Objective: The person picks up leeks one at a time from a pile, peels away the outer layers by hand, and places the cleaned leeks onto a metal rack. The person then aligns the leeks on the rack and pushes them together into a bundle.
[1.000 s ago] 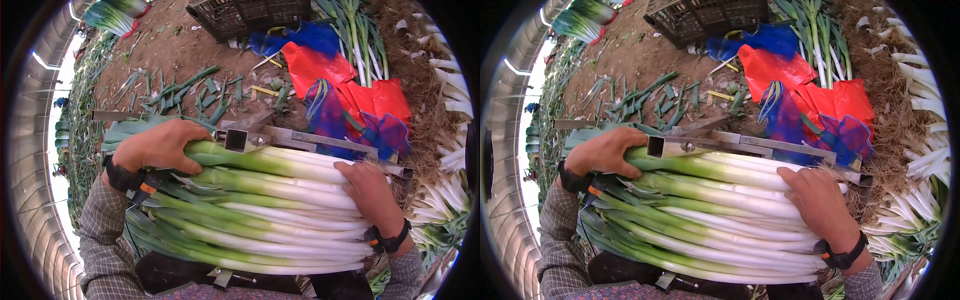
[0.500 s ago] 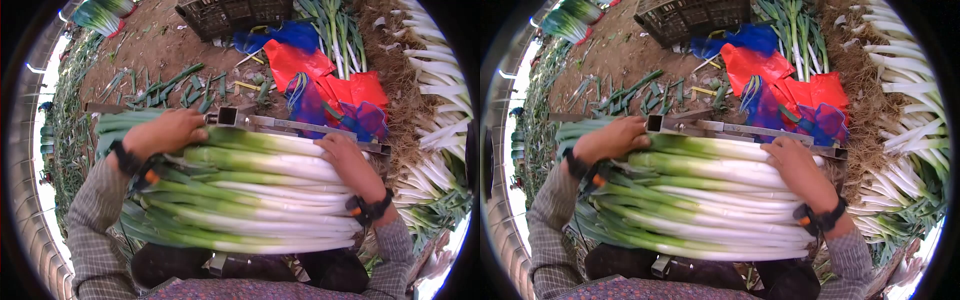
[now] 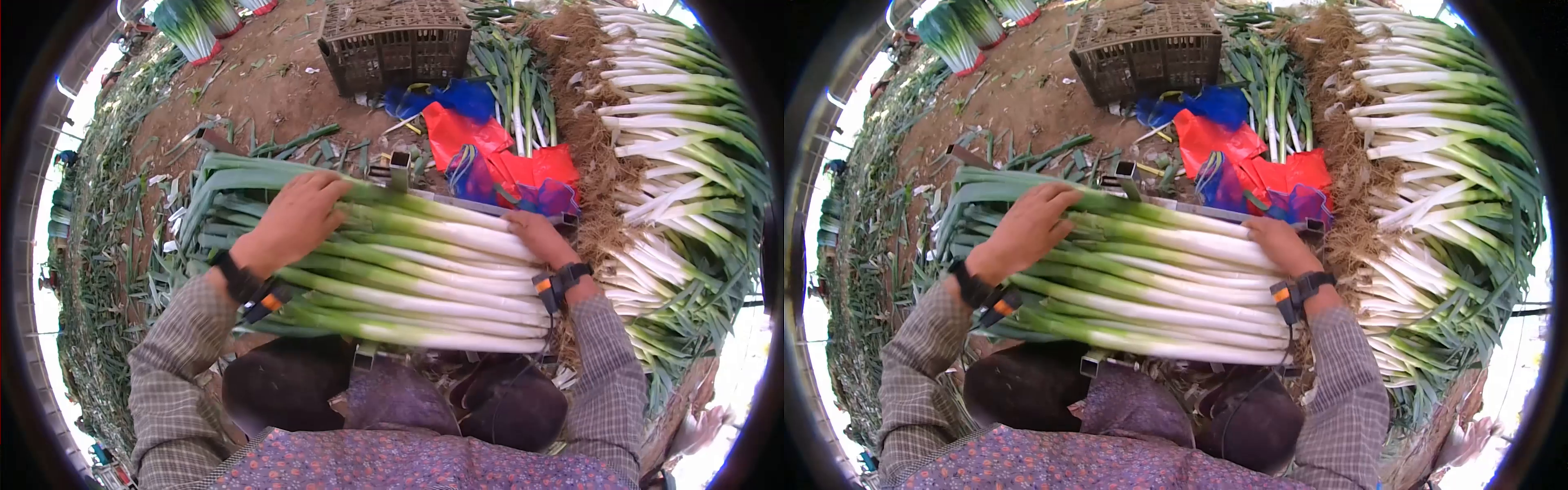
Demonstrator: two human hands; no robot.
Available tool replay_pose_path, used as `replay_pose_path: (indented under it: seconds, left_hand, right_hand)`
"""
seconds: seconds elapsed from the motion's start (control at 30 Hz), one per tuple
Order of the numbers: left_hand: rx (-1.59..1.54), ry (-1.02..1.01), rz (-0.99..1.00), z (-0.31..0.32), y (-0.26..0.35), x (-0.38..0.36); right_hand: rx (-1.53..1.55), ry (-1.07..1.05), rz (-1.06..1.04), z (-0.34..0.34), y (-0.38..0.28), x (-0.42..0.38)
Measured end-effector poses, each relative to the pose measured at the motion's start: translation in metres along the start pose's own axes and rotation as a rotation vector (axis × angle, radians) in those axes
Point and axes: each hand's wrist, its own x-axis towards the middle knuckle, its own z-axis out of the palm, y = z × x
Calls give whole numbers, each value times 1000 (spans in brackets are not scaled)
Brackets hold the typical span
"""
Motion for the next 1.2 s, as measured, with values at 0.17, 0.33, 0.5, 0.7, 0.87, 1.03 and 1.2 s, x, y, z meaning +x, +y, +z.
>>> replay_pose_path:
  seconds: [0.17, 0.33, 0.5, 0.7, 0.87, 1.03, 1.2]
  left_hand:
    - [-70, -88, -62, -27, 18, -81]
    - [-63, -102, -113, -35, 16, -115]
    - [-176, 99, -463, -53, -52, -141]
    - [160, -7, -317, -8, -374, -156]
    - [217, 113, -628, -34, -305, -92]
    - [144, 89, -537, 2, -227, -49]
    - [282, -437, -415, -1, -21, -29]
  right_hand:
    - [-237, 65, -28, -6, -11, -5]
    - [-509, 95, -22, -5, 8, -4]
    - [-454, 142, 137, -39, -30, -56]
    - [-181, 425, 301, -191, -1, -336]
    - [47, 1213, 949, -168, 89, -614]
    - [-936, 132, 927, -18, 226, -613]
    - [950, 1191, 954, 44, 248, -461]
